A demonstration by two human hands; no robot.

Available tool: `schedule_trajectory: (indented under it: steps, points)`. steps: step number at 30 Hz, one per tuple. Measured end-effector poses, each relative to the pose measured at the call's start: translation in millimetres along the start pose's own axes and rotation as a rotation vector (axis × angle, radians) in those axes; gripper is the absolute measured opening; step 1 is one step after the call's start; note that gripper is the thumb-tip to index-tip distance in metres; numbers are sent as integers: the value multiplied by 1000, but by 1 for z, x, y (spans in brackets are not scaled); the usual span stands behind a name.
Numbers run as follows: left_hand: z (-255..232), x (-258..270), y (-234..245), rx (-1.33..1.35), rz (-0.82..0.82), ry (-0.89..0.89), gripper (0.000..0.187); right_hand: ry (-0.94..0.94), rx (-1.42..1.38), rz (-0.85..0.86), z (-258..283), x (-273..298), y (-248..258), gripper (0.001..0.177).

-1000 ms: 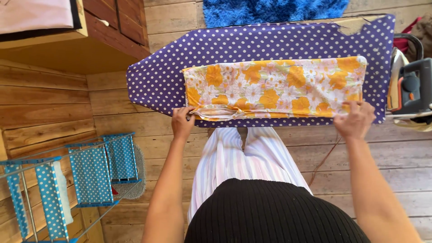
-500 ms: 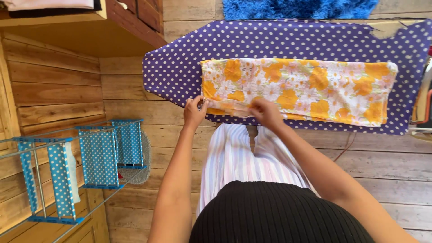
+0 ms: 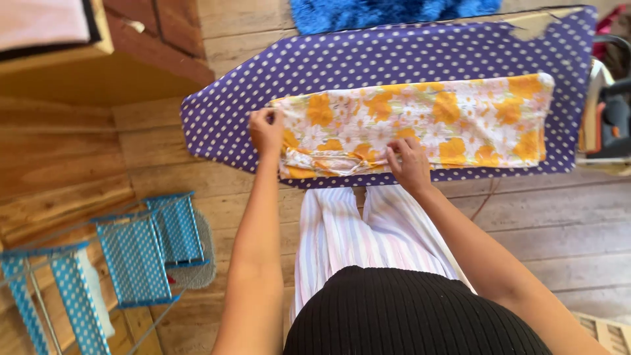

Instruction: Ironing and folding multiple articles of clothing on an ironing board.

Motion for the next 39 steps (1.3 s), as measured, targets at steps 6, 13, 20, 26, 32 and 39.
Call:
schedule_trajectory:
  steps: [6, 13, 20, 26, 32, 39]
  points:
    - [15, -24, -7, 46, 30, 93, 30, -95, 94, -149, -65, 29, 46, 13]
    - [10, -11, -2, -2, -25, 17, 26, -245, 366, -317, -156, 48, 117, 46]
    - [-85, 49, 37, -187, -224, -180, 39, -396, 307, -512, -275, 88, 177, 31]
    - [-155, 115, -42, 71, 260, -502, 24, -937, -250, -532, -302, 130, 155, 44]
    - [-258, 182, -143, 76, 655, -724, 13, -798, -769, -548, -317, 127, 137, 52]
    - [-409, 237, -229, 122, 650, -918, 67, -573, -1167, -617, -303, 113, 141, 42]
Point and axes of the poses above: each hand's wrist, its own x-axis away from the middle knuckle, its own y-axis out of the back of the hand, z = x × y, the point moved 7 cm from there along -x, towards the middle knuckle, and after that the axes turned 6 degrees about z, right-handed, at the moved point
